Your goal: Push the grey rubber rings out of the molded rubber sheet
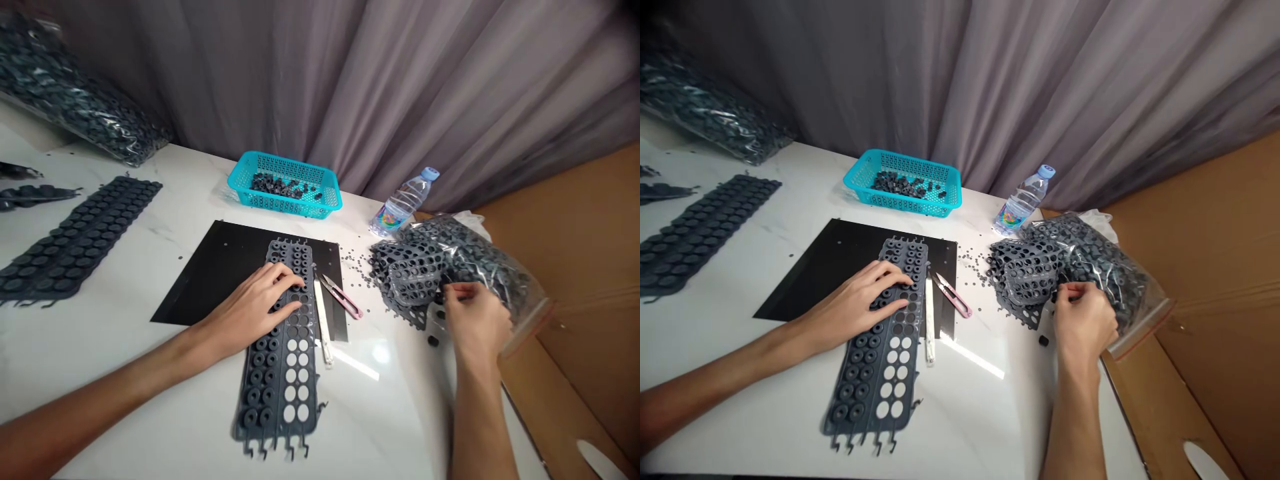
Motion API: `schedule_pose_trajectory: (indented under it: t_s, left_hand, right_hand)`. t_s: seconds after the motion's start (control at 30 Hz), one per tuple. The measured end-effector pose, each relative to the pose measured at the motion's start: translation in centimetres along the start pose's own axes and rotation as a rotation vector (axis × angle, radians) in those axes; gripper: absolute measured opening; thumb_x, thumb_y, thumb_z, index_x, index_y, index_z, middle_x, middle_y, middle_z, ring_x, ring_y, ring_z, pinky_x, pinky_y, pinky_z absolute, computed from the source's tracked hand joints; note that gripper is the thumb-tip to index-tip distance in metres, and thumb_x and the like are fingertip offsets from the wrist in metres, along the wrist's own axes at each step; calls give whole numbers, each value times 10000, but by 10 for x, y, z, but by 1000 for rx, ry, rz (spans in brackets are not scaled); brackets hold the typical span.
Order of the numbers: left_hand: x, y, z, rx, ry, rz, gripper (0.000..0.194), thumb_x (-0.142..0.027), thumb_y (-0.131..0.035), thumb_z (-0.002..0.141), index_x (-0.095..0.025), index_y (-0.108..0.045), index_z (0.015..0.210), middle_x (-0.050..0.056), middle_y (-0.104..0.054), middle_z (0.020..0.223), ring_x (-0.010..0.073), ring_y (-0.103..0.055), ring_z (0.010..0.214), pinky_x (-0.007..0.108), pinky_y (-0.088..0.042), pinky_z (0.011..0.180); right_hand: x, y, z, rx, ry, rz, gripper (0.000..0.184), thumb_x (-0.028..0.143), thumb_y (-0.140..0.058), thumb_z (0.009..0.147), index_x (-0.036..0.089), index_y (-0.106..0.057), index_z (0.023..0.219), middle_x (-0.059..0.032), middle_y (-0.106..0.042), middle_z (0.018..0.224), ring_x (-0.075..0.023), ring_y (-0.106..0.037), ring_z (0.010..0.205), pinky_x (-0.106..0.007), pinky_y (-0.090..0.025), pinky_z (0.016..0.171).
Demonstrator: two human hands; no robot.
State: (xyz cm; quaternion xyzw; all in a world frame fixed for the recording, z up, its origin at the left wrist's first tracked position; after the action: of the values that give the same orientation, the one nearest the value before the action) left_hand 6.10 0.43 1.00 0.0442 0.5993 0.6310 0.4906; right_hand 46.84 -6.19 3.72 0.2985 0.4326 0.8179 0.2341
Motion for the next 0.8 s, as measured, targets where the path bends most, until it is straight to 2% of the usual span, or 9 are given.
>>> schedule_pose_trajectory:
  t_s: [0.07, 0.1, 0.2, 0.27, 0.33, 0.4, 0.53, 0.63, 0.8]
  left_hand:
    - [-1, -2, 0, -6, -2, 28, 238, -320, -585, 1080, -246, -620, 1303, 72, -605, 1262, 272, -564, 1214, 504, -496, 1101]
    - [-1, -2, 0, -8, -2, 36, 250, -319, -582, 1081, -247, -618, 1317, 74, -598, 1268, 274, -553, 1223, 505, -490, 1109]
    - [-1, -3, 0, 7, -13, 47, 272, -311, -569, 1087, -252, -618, 1348, 73, -589, 1266, 269, -541, 1234, 493, -479, 1120]
    - [0, -4, 0, 26, -23, 60, 282, -305, -554, 1094, -251, -620, 1363, 73, -588, 1253, 265, -543, 1220, 488, -477, 1116]
    - [0, -4, 0, 43, -31, 74, 301, -305, -541, 1098, -247, -616, 1383, 76, -587, 1241, 266, -546, 1203, 487, -476, 1112]
    - [0, -4, 0, 51, -38, 88, 327, -310, -534, 1099, -251, -603, 1413, 80, -585, 1237, 267, -547, 1199, 483, -474, 1111]
    - [0, -5, 0, 68, -54, 119, 363, -324, -513, 1111, -289, -579, 1465, 78, -573, 1231, 267, -542, 1204, 479, -467, 1111]
    - [-1, -4, 0, 92, -50, 117, 340, -331, -504, 1114, -281, -591, 1440, 76, -565, 1219, 265, -540, 1200, 484, -464, 1108]
    - [-3, 0, 1, 130, -19, 96, 285, -337, -503, 1109, -255, -614, 1358, 77, -570, 1205, 278, -536, 1188, 489, -471, 1081]
  right_hand:
    - [-4, -7, 0, 104, -12, -39, 205, 350, -653, 866, 215, -803, 905, -129, -725, 809, -281, -585, 646, -409, -404, 673]
    - [-3, -7, -2, 109, -6, -46, 211, 345, -652, 865, 217, -810, 922, -133, -727, 824, -282, -588, 650, -405, -402, 671]
    - [18, 4, -11, -32, 82, 17, 267, 364, -601, 916, 202, -790, 1011, -138, -733, 916, -281, -609, 700, -379, -396, 661]
    - [44, 13, -24, -133, 224, 167, 270, 391, -572, 968, 191, -752, 992, -113, -723, 914, -252, -613, 715, -353, -405, 664]
    - [76, 11, -44, -28, 420, 340, 257, 418, -582, 1004, 194, -709, 996, -60, -707, 844, -202, -590, 655, -323, -428, 669]
    - [106, 6, -67, 114, 572, 354, 210, 394, -580, 1029, 212, -683, 1018, -47, -717, 880, -196, -618, 696, -311, -425, 679]
    - [145, -2, -110, 398, 799, 437, 164, 338, -530, 1080, 224, -645, 1105, -47, -719, 970, -189, -652, 766, -296, -441, 691]
    - [156, -4, -130, 590, 835, 476, 244, 415, -640, 1043, 234, -620, 1205, -8, -700, 888, -189, -660, 743, -289, -444, 664]
    - [161, 0, -139, 673, 831, 417, 351, 356, -663, 1028, 239, -577, 1347, -13, -714, 902, -217, -687, 785, -299, -444, 653]
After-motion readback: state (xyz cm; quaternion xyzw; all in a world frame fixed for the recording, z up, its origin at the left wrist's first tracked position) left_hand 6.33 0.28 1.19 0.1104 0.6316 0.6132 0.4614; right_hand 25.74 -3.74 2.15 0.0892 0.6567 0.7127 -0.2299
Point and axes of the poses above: each hand's wrist, its own z-axis towards the middle knuckle, its own y-axis out of the back of the hand, x = y × z, the point moved 5 cm from there along z, towards the middle knuckle
